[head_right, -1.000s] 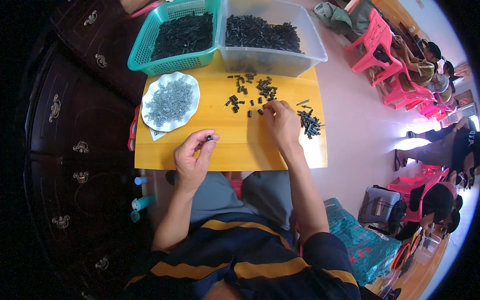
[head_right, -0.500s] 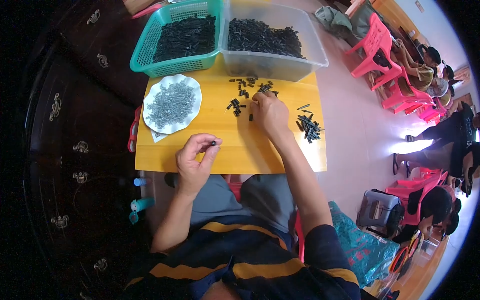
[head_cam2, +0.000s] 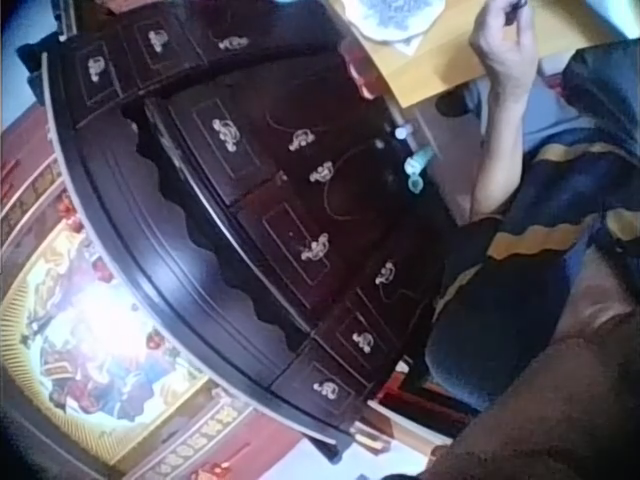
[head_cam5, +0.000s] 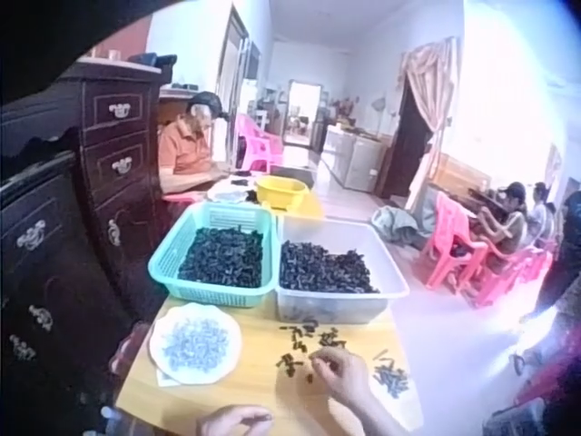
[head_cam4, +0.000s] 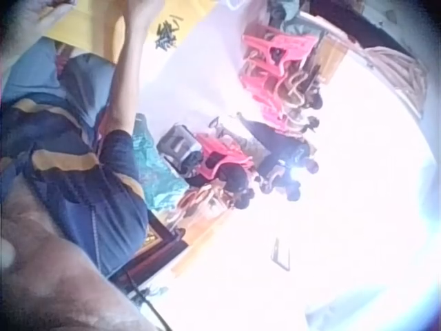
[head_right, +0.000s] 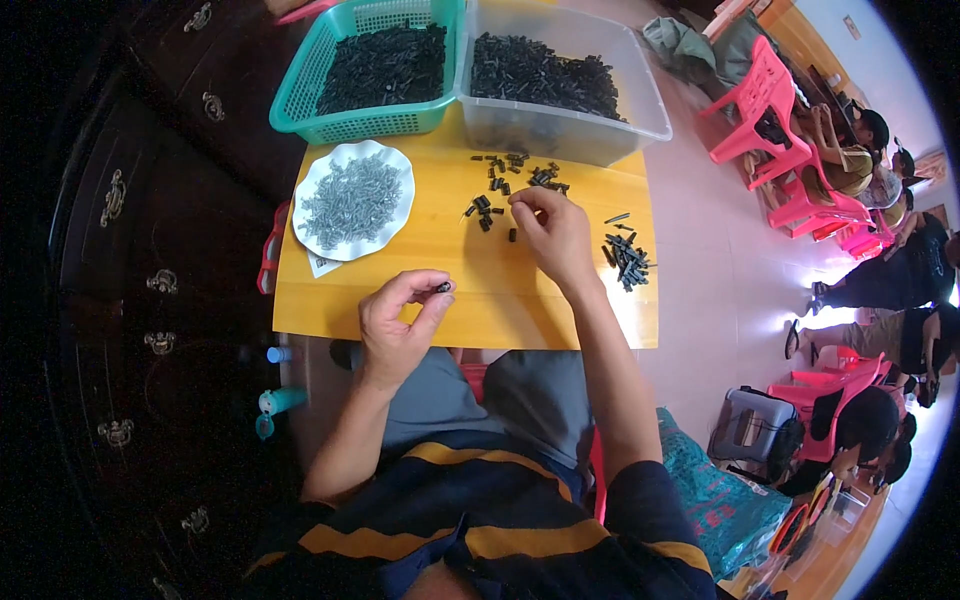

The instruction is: The person assembles small black plastic components by hand at a work table, fitting pins into the plastic parts.

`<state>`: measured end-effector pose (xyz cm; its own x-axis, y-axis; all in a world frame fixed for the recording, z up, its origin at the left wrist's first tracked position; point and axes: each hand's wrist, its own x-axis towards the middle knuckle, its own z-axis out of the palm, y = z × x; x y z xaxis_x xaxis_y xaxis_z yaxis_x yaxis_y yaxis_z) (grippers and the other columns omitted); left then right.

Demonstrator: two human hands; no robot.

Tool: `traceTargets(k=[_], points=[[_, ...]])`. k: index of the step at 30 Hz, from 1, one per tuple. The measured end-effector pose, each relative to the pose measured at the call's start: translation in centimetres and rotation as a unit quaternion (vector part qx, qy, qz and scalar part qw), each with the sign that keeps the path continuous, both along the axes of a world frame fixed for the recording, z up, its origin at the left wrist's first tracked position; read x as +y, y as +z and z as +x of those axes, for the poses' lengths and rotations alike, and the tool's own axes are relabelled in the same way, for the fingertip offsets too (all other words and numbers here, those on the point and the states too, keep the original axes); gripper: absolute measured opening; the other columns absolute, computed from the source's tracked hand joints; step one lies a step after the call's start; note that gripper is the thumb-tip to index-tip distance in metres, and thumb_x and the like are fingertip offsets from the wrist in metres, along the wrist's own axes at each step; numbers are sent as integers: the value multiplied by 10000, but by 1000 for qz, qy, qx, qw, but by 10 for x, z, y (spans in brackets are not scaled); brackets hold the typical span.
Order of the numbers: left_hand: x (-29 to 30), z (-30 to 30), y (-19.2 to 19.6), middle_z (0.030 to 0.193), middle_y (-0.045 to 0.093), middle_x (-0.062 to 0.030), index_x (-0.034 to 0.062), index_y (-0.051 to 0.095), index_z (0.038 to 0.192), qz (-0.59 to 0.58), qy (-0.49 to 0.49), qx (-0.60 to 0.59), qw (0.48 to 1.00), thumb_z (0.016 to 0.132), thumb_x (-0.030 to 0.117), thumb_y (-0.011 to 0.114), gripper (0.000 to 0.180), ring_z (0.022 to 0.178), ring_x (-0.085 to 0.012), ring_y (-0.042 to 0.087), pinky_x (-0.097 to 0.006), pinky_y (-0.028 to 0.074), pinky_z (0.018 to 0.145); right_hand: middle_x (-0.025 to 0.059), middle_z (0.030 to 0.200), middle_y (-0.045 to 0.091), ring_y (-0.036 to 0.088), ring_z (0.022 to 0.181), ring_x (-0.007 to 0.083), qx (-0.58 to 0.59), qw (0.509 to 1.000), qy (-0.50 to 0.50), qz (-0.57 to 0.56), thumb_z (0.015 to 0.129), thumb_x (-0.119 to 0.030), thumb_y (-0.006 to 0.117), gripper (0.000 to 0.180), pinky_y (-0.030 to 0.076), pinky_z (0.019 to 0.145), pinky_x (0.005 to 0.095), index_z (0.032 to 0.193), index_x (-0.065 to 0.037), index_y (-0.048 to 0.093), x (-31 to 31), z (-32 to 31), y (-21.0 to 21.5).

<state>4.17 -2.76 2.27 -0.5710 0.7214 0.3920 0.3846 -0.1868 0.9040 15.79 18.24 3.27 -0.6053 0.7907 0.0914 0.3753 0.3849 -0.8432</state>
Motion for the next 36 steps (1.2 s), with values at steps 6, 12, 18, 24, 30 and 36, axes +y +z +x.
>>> traceTargets(k=[6,12,18,24,30,36], points=[[0,3,3,934,759,-102,-24,729,1074,-13,-9,14,1000,868,-49,744,208,818,-149,733,-271,577,755,-9,953,695,617,839,53,184,931,108,-296,1006,-112,663,121,491,710,214,1102,-40,679,-52,24,18],[0,2,2,937,760,-100,-19,731,1077,-20,0,24,1000,868,-45,745,212,828,-158,731,-282,577,764,-15,980,696,618,848,51,201,912,145,-326,990,-102,693,145,501,728,213,1119,-35,681,-75,28,16],[1,3,2,911,746,-131,10,725,1028,-15,2,15,1000,834,-14,772,201,797,-250,744,-331,573,713,-13,983,702,618,855,47,187,917,155,-318,987,-109,701,148,503,736,211,1111,-28,690,-76,28,10],[0,2,3,891,749,-88,-18,726,1011,-18,1,20,1000,830,-56,773,190,771,-145,704,-273,560,723,8,957,726,637,857,74,175,929,149,-290,962,-75,724,122,508,751,223,1072,-23,723,-77,28,9],[0,2,1,882,746,-87,-16,724,995,-18,-1,15,1000,830,-53,775,176,770,-148,705,-276,561,723,14,910,720,656,821,78,150,952,156,-217,956,-49,717,104,537,772,251,1040,10,726,-80,27,14],[0,-2,4,870,736,-131,8,720,944,-26,-1,65,998,788,-20,791,174,791,-295,729,-360,567,705,96,866,725,691,778,139,104,978,180,-36,914,-19,734,76,543,700,268,984,8,739,-81,26,21]])
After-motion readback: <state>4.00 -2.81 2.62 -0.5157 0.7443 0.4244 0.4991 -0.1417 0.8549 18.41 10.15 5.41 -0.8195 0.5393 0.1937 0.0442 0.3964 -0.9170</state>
